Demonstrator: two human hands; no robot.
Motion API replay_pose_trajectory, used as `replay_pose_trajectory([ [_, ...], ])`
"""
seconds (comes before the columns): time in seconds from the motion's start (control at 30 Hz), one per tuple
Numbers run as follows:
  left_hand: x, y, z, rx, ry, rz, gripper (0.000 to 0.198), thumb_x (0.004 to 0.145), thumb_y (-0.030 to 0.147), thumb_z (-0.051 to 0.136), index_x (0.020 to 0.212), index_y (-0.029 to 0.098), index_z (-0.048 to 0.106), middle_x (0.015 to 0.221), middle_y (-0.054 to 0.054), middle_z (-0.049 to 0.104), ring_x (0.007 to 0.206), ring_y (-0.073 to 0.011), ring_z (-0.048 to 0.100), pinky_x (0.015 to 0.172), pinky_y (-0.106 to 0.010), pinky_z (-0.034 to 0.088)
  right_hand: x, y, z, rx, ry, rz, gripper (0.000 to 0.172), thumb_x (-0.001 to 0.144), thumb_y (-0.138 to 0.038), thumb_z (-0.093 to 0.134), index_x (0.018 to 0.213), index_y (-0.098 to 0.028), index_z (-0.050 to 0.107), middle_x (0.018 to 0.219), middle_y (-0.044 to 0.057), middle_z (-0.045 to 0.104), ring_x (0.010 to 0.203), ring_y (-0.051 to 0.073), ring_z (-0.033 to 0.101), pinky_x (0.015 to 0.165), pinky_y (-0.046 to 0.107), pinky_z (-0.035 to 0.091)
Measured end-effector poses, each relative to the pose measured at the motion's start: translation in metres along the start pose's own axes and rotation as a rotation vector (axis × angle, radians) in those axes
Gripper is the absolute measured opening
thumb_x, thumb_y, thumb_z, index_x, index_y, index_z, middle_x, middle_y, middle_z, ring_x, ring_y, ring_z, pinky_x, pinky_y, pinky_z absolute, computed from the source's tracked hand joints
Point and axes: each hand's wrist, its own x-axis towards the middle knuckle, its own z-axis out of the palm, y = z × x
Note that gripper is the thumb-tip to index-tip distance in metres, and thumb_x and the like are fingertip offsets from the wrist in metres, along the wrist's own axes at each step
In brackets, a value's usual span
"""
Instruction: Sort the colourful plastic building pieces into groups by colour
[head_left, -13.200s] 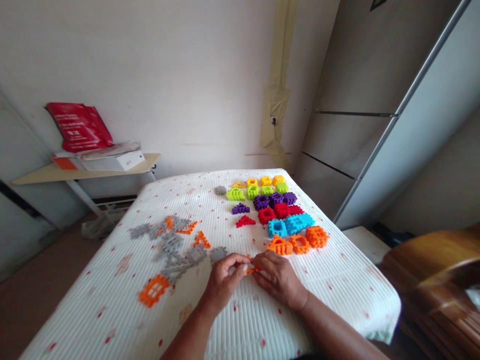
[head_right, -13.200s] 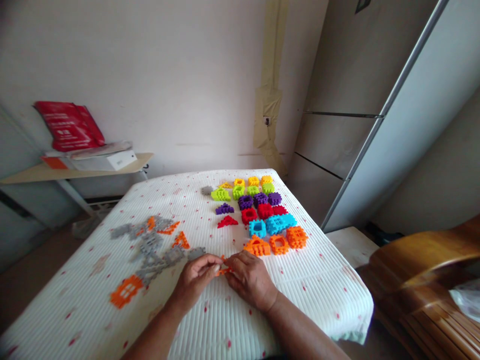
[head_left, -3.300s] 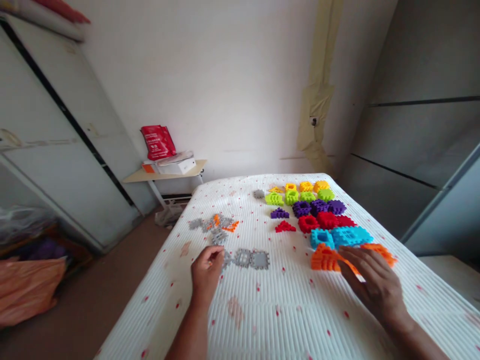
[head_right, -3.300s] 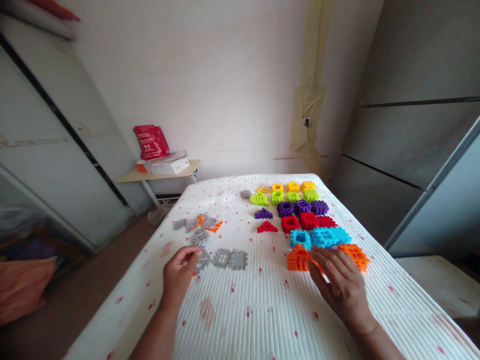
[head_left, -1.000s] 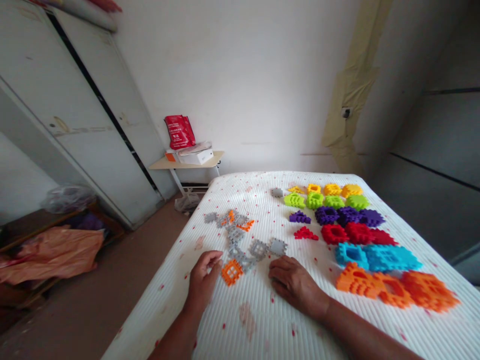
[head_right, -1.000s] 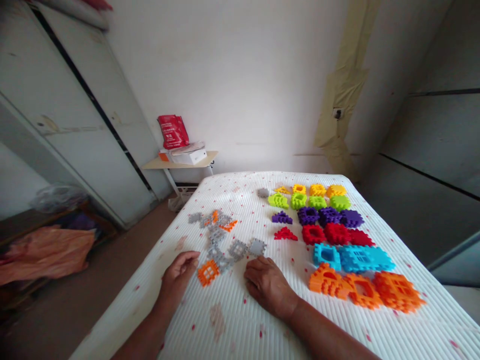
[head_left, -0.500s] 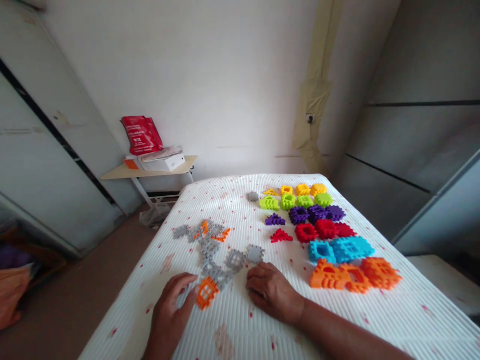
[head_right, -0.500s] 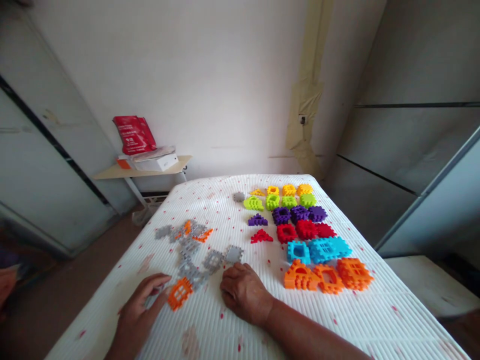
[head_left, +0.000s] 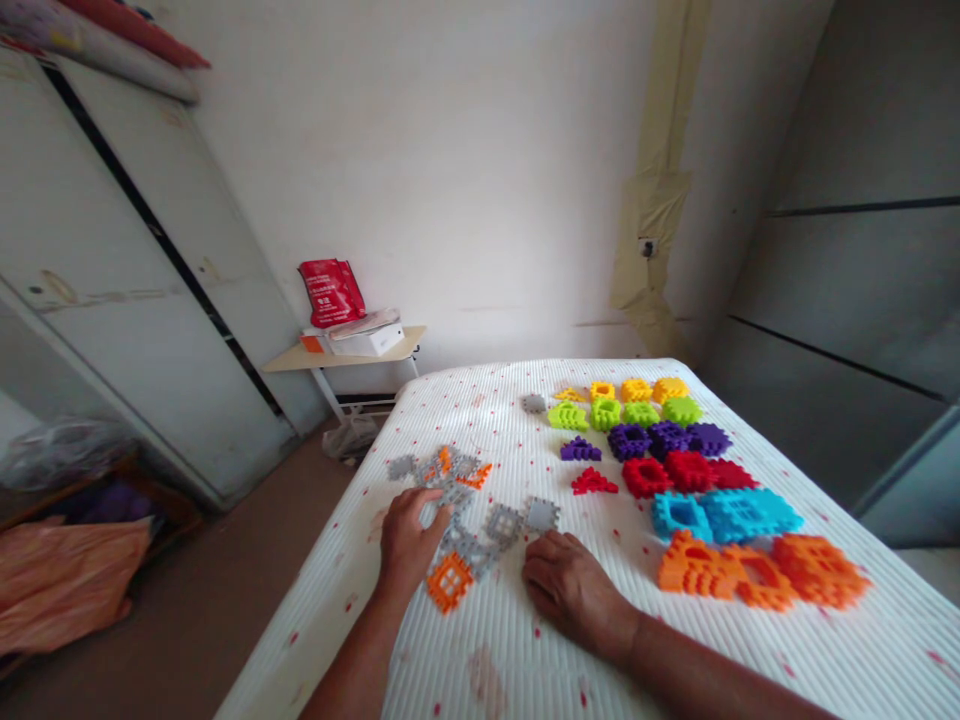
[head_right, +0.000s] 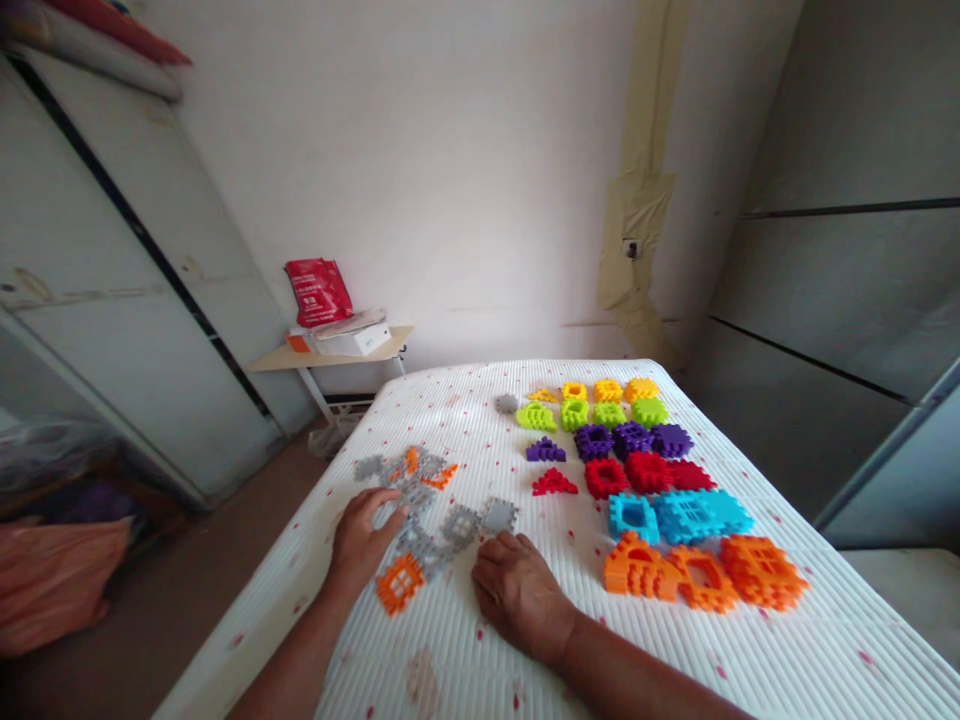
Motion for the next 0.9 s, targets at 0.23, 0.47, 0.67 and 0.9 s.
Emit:
replay_pose_trajectory([
  [0.23, 0.010, 0.001, 0.014, 0.216, -0.172, -0.052, 0.035, 0.069, 0.039, 0.061, 0.100, 0.024, 0.064, 0.108, -0.007, 0.064, 0.102, -0.0265, 0.057, 0.087, -0.037, 0.042, 0.000, 0.000, -0.002, -0.022, -0.018, 0.005, 0.017, 0.088, -0.020, 0.046, 0.072, -0.018, 0.053, 0.081, 0.001, 0.057, 0.080, 0.015, 0.048, 0.075, 0.028, 0.035],
  [0.47, 0.012, -0.005, 0.020, 0.198, -0.158, -0.031, 0.031, 0.071, 0.034, 0.056, 0.099, 0.024, 0.065, 0.106, -0.007, 0.065, 0.101, -0.0251, 0.059, 0.087, -0.036, 0.044, 0.000, 0.000, -0.003, -0.037, -0.011, 0.007, 0.015, 0.086, -0.019, 0.049, 0.072, -0.018, 0.054, 0.081, 0.001, 0.058, 0.081, 0.015, 0.049, 0.074, 0.028, 0.034],
  [0.67, 0.002, -0.007, 0.015, 0.040, -0.050, -0.043, 0.035, 0.071, 0.039, 0.054, 0.098, 0.019, 0.065, 0.101, -0.009, 0.066, 0.096, -0.0251, 0.061, 0.088, -0.036, 0.045, -0.002, -0.001, -0.008, -0.018, 0.065, 0.038, 0.015, 0.086, -0.014, 0.046, 0.076, -0.018, 0.056, 0.083, 0.004, 0.060, 0.081, 0.016, 0.050, 0.076, 0.029, 0.038],
  [0.9, -0.005, -0.008, 0.010, -0.023, 0.006, -0.026, 0.034, 0.073, 0.041, 0.054, 0.098, 0.020, 0.064, 0.096, -0.007, 0.067, 0.091, -0.0231, 0.062, 0.085, -0.036, 0.048, -0.007, 0.006, -0.013, -0.144, 0.115, 0.314, 0.031, 0.080, -0.020, 0.055, 0.111, -0.020, 0.057, 0.128, 0.010, 0.049, 0.109, 0.026, 0.044, 0.089, 0.039, 0.038],
])
